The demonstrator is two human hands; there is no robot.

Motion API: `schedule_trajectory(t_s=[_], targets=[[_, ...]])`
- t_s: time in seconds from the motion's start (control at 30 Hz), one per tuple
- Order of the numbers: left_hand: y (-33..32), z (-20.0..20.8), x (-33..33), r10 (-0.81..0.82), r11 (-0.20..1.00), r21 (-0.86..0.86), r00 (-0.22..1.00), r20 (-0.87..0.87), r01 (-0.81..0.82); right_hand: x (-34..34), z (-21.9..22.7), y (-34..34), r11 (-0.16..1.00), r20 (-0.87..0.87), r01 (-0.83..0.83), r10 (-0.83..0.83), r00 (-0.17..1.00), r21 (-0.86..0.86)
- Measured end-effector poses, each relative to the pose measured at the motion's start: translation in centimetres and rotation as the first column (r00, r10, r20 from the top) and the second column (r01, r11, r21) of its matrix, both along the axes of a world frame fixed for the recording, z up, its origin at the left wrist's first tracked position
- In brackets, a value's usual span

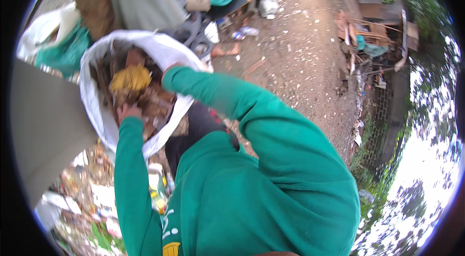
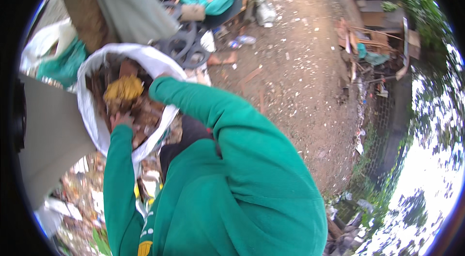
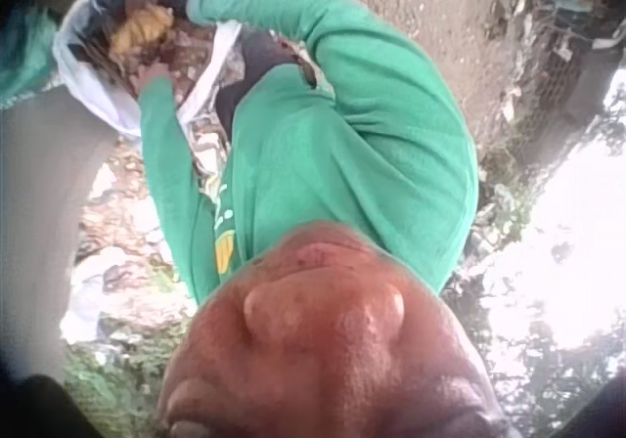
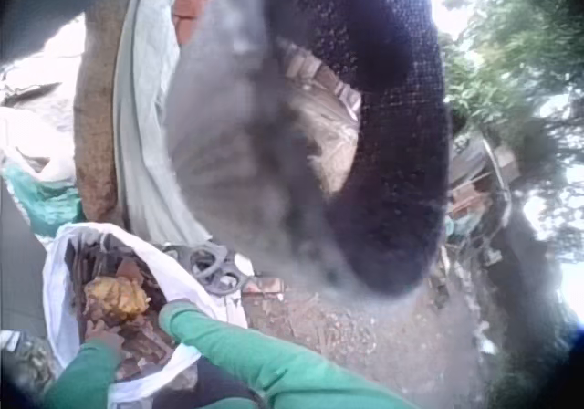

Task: The person sorts through a white sack filled with debris, picking up pieces of wood, cardboard, and other materials by hand. They repeatedly reach into the sack, lift items, and place them back inside, occasionally adjusting the contents.

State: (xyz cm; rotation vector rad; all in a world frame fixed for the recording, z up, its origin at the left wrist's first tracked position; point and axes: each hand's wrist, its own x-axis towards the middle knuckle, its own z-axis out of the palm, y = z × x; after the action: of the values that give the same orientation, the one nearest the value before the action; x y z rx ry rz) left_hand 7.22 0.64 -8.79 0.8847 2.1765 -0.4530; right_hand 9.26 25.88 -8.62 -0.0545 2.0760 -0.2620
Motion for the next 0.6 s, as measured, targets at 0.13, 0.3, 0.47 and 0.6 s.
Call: schedule_trajectory(t_s=[0.13, 0.3, 0.47, 0.6], targets=[[3.5, 1.4, 0.5, -0.022, 0.988, -0.152, 0.997, 0.071, 0.033, 1.2, 9.7, -0.6, 0.98, -0.053, 0.086, -0.078, 0.996, 0.182], [4.8, 0.8, 1.1, 0.062, 0.968, -0.25, 0.99, 0.123, -0.03, 3.6, 12.9, -0.8, 0.958, -0.38, 0.243, -0.17, 0.91, 0.155], [3.3, 0.4, 1.9, -0.076, 0.991, -0.105, 0.991, 0.112, 0.088, 2.8, 15.3, -2.2, 0.953, -0.392, 0.211, -0.112, 0.913, 0.219], [1.2, 3.6, 3.3, -0.089, 0.99, 0.118, 0.995, 0.047, 0.083, 2.9, 20.1, -4.0, 0.956, -0.548, 0.17, -0.012, 0.836, 0.239]])
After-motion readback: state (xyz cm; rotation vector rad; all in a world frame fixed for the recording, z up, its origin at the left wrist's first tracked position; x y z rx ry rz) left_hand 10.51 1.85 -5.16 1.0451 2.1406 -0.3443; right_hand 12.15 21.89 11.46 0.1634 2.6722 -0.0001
